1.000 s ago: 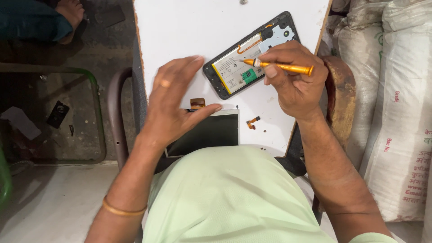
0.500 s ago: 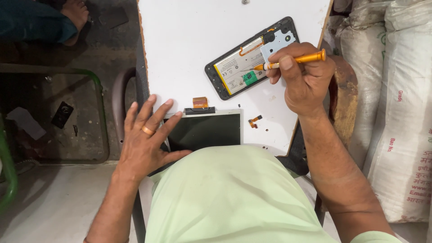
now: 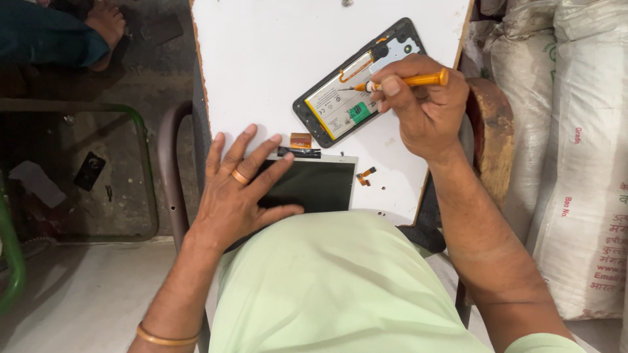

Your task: The person uses a small yellow tool to pry and lift the battery and internal components from a disassembled smartphone. The person carefully separates the battery from the phone chassis and sets the screen aside.

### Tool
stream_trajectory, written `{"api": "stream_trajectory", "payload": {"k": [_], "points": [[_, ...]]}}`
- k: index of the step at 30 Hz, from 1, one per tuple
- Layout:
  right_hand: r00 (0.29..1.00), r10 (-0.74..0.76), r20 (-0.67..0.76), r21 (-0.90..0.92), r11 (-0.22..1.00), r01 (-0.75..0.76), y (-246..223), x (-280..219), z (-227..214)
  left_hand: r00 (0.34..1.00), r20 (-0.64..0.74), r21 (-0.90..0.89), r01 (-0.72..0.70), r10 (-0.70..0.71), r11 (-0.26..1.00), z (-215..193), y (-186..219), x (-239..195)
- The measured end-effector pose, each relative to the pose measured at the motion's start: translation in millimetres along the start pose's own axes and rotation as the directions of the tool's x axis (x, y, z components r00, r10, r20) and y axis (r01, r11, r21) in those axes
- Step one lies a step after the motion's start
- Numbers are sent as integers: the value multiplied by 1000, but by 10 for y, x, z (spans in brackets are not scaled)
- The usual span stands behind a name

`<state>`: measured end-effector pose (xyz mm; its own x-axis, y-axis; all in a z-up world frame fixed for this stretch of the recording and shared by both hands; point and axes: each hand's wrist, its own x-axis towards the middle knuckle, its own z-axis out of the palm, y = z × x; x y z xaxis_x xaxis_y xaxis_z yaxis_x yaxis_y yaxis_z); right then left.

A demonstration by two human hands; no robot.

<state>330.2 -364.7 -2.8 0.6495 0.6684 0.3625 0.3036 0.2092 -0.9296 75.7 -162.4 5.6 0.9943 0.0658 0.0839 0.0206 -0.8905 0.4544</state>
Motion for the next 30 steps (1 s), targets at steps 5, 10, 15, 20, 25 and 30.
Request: {"api": "stream_trajectory", "payload": {"k": [5,10,15,20,25,30], "points": [[1000,-22,19,-42,999,23,0,4,24,971,229,13,60,-61,998,-231,-81,-69],[999,-21,30,-80,997,24,-13,19,31,984,170,56,36,-45,998,-165,-88,-94],[999,-30,13,-52,998,31,5,45,17,995,10,33,95,-95,995,127,59,-27],[1000,-14,11,-69,997,14,-11,45,11,995,24,-5,92,-92,996,97,30,-1],[999,-43,23,-88,995,45,-4,69,19,997,-46,-48,62,-64,997,83,35,142],[999,-34,38,-88,995,38,-10,86,16,978,-171,-116,104,-123,988,81,70,436]]}}
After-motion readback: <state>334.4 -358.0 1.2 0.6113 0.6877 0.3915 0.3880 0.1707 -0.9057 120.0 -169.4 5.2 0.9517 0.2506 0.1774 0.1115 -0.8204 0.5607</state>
